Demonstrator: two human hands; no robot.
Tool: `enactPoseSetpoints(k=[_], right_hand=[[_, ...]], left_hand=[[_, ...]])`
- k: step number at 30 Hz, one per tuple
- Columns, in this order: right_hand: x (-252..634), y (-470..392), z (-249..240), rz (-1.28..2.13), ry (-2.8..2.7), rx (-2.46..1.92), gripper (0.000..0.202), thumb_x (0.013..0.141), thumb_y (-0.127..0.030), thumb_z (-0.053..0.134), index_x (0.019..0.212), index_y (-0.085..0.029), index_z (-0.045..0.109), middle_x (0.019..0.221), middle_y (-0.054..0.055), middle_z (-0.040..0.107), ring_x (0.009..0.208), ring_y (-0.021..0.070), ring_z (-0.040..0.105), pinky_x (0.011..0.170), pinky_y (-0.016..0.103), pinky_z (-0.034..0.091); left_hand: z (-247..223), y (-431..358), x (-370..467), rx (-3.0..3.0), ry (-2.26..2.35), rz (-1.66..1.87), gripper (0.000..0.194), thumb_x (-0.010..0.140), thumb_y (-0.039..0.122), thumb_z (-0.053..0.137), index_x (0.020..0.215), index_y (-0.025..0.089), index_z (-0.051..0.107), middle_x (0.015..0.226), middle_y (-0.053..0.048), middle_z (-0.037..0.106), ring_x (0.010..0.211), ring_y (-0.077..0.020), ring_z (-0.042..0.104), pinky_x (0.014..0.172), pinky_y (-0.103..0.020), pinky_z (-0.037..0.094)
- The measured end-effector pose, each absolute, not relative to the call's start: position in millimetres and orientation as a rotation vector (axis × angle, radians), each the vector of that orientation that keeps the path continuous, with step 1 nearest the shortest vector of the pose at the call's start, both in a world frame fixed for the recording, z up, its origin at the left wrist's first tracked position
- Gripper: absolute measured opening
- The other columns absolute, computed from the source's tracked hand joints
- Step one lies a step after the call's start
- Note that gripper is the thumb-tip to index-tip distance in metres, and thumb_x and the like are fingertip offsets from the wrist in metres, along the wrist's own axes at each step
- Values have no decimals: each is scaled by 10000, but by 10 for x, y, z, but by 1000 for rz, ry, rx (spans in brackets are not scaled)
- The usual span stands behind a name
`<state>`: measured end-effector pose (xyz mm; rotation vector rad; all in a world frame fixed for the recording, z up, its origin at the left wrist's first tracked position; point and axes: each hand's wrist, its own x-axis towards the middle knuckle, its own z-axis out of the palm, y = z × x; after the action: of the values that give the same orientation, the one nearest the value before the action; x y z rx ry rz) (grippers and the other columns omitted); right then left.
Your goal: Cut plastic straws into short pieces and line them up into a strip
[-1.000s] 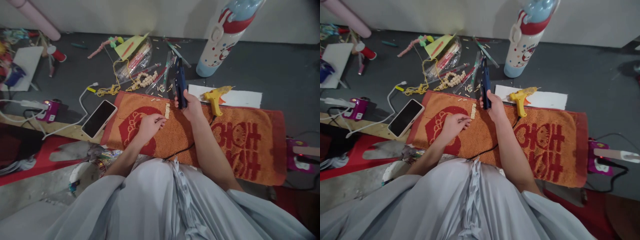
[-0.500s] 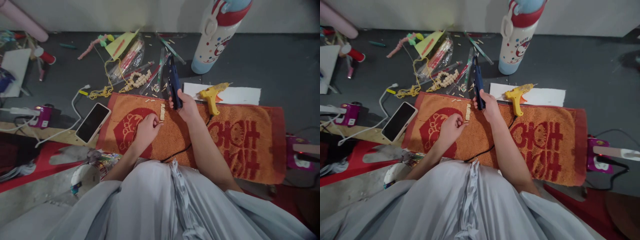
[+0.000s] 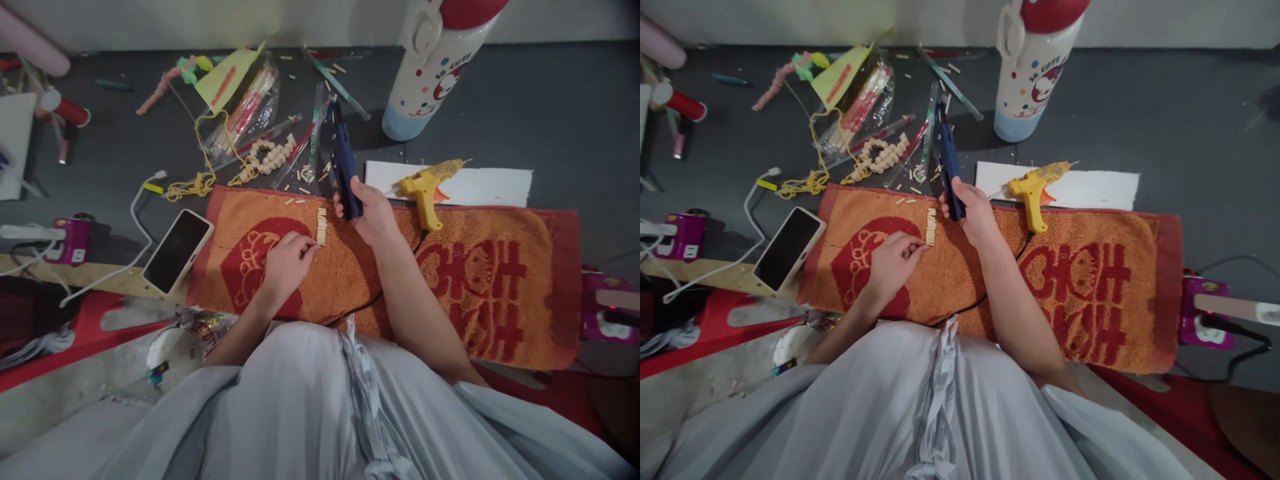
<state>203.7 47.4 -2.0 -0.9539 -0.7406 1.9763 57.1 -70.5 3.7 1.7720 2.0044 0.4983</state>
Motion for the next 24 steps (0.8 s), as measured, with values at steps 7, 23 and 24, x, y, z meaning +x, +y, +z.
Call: enactPoseSetpoints(k=[7,23,24], right_hand=[[2032,487,-12,1980,-736,-989,296,843,-459,581,751,-178,572,653,-11,592,519,62,522,465,190,436],[2023,477,17,1955,-749,-985,324,827,-486,593,722,-181,562,634,-13,570,507,67,526,459,200,437],[2023,477,25,1962,-741,-979,319,829,-475,597,713,-180,559,633,-12,569,506,66,525,459,198,436]], left_hand=[[61,-706,621,1765,2036,457,232,797,381,619,706,187,532,712,14,561,638,-101,506,600,-225,375],[51,-675,587,1843,2009,351,313,871,471,492,726,193,495,731,-4,558,682,-125,501,609,-245,346],[51,-674,583,1842,2006,348,312,871,471,490,730,193,497,735,-5,560,683,-125,501,609,-246,346]])
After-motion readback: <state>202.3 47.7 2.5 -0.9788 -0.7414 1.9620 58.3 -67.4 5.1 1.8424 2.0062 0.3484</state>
